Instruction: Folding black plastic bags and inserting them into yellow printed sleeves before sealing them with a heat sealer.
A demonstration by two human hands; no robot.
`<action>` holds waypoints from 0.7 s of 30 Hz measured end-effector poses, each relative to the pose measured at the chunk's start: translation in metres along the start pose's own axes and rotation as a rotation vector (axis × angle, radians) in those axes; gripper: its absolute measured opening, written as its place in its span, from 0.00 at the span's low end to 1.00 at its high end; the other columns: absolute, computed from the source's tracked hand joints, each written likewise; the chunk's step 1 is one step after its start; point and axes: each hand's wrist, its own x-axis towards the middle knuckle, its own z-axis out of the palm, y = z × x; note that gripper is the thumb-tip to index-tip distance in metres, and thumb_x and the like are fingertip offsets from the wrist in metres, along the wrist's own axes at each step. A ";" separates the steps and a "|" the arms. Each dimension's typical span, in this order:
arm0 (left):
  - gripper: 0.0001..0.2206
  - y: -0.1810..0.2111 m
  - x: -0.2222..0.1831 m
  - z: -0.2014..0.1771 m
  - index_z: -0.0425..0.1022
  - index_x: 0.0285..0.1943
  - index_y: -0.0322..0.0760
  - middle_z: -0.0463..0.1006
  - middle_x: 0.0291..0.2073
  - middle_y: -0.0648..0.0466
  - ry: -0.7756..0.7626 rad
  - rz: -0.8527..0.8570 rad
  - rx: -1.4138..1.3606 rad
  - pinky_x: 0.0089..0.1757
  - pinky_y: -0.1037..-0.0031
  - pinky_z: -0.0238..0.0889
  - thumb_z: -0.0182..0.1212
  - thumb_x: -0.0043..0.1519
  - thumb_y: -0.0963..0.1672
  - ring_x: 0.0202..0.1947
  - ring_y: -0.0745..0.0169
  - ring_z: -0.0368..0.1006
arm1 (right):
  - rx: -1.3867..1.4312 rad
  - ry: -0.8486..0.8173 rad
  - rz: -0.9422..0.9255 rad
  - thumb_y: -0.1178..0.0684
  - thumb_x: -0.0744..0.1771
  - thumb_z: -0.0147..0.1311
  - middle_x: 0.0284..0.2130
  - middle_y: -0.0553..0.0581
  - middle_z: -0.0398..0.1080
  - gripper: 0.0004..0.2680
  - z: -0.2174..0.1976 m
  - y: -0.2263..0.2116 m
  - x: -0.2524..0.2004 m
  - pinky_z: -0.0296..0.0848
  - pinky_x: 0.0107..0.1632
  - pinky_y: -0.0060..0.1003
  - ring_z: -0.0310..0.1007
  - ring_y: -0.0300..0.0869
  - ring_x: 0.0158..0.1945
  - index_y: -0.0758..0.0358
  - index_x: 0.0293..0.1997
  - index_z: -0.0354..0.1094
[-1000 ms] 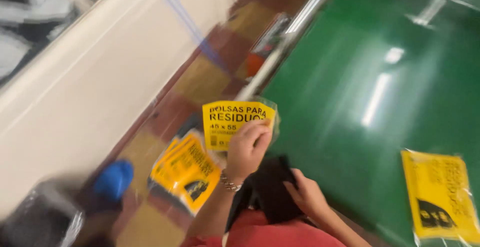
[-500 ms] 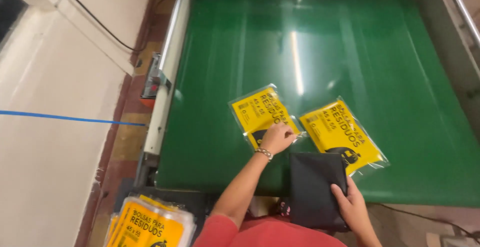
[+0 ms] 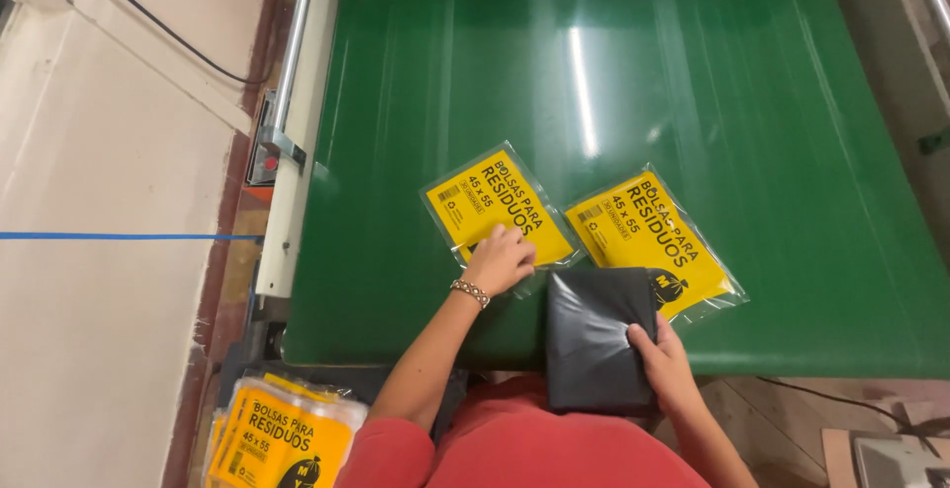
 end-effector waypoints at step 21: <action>0.08 0.025 0.012 0.026 0.71 0.32 0.50 0.69 0.29 0.62 0.225 0.025 -0.031 0.43 0.72 0.69 0.59 0.62 0.49 0.42 0.60 0.70 | -0.356 -0.250 -0.122 0.48 0.67 0.53 0.48 0.71 0.74 0.20 0.079 -0.008 0.020 0.71 0.54 0.55 0.74 0.57 0.53 0.63 0.66 0.59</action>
